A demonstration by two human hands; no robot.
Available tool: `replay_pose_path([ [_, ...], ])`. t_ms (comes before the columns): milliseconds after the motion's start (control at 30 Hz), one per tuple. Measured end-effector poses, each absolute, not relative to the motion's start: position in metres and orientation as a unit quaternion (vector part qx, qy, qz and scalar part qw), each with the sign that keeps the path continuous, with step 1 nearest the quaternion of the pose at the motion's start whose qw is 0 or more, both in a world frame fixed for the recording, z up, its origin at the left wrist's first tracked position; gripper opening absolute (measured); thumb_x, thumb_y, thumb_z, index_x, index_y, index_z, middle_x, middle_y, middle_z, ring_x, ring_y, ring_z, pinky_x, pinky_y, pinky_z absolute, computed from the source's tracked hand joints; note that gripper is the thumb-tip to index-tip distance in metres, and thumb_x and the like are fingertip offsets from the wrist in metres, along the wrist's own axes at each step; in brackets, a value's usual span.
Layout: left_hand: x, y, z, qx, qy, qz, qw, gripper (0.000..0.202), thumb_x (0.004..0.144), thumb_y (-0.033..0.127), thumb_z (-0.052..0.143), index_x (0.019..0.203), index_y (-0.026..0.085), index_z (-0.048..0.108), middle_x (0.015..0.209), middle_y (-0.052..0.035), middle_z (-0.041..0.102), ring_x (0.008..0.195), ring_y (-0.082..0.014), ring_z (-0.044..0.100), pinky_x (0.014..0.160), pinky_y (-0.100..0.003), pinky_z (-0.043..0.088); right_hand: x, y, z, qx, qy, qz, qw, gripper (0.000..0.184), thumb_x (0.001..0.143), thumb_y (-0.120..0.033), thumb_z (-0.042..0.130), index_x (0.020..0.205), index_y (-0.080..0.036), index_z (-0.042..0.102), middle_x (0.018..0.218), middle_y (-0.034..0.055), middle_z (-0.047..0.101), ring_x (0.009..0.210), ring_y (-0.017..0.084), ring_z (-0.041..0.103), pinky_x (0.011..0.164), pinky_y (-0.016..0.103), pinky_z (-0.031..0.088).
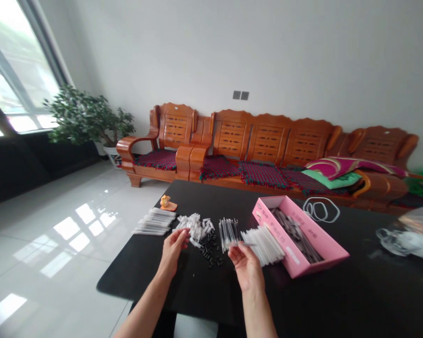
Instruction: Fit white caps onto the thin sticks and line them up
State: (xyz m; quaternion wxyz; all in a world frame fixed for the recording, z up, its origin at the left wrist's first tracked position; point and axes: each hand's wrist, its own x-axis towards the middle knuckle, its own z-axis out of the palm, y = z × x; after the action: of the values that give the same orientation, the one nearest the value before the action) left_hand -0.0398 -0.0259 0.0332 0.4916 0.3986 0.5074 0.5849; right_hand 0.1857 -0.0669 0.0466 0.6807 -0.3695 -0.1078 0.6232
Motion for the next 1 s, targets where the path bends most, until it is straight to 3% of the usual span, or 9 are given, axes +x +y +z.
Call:
replay_pose_path([
  [167,-0.037,-0.028,0.018,0.566,0.573,0.467,0.366,0.018,0.078,0.025,0.060,0.087,0.017,0.073,0.075,-0.0032,0.068,0.068,-0.0161,0.061,0.065,-0.024,0.045,0.183,-0.066,0.050,-0.357,-0.115,0.634,0.676,0.014,0.064,-0.010,0.077,0.075,-0.015,0.071,0.071,0.0052,0.076,0.064,0.017,0.072,0.061,0.025,0.060],
  [300,-0.025,-0.035,0.013,0.691,0.569,0.354,0.271,0.021,0.079,0.010,0.056,0.087,0.021,0.072,0.089,-0.0032,0.067,0.081,-0.0155,0.062,0.077,-0.024,0.044,0.184,-0.065,0.051,-0.364,-0.121,0.623,0.681,0.013,0.065,-0.010,0.077,0.075,-0.015,0.071,0.070,0.0046,0.075,0.063,0.017,0.072,0.062,0.026,0.060],
  [467,-0.019,-0.037,0.010,0.734,0.580,0.269,0.229,0.019,0.082,0.012,0.058,0.094,0.023,0.069,0.096,-0.0037,0.065,0.097,-0.0173,0.058,0.085,-0.024,0.041,0.184,-0.069,0.047,-0.366,-0.121,0.634,0.671,0.013,0.065,-0.011,0.078,0.075,-0.015,0.072,0.071,0.0058,0.076,0.064,0.017,0.072,0.060,0.025,0.060],
  [900,-0.024,-0.038,0.001,0.733,0.567,0.310,0.212,0.012,0.085,0.014,0.053,0.081,0.019,0.063,0.081,-0.0019,0.064,0.077,-0.0144,0.059,0.073,-0.023,0.039,0.166,-0.074,0.042,-0.364,-0.128,0.644,0.661,0.020,0.059,-0.012,0.083,0.075,-0.015,0.072,0.071,0.0057,0.076,0.062,0.017,0.072,0.058,0.025,0.060],
  [1000,-0.024,-0.040,0.001,0.744,0.554,0.309,0.208,0.008,0.083,0.014,0.057,0.082,0.019,0.064,0.084,-0.0023,0.062,0.080,-0.0150,0.059,0.073,-0.023,0.039,0.163,-0.073,0.042,-0.358,-0.129,0.648,0.660,0.020,0.059,-0.012,0.083,0.076,-0.015,0.072,0.071,0.0064,0.076,0.062,0.017,0.071,0.058,0.025,0.060],
])
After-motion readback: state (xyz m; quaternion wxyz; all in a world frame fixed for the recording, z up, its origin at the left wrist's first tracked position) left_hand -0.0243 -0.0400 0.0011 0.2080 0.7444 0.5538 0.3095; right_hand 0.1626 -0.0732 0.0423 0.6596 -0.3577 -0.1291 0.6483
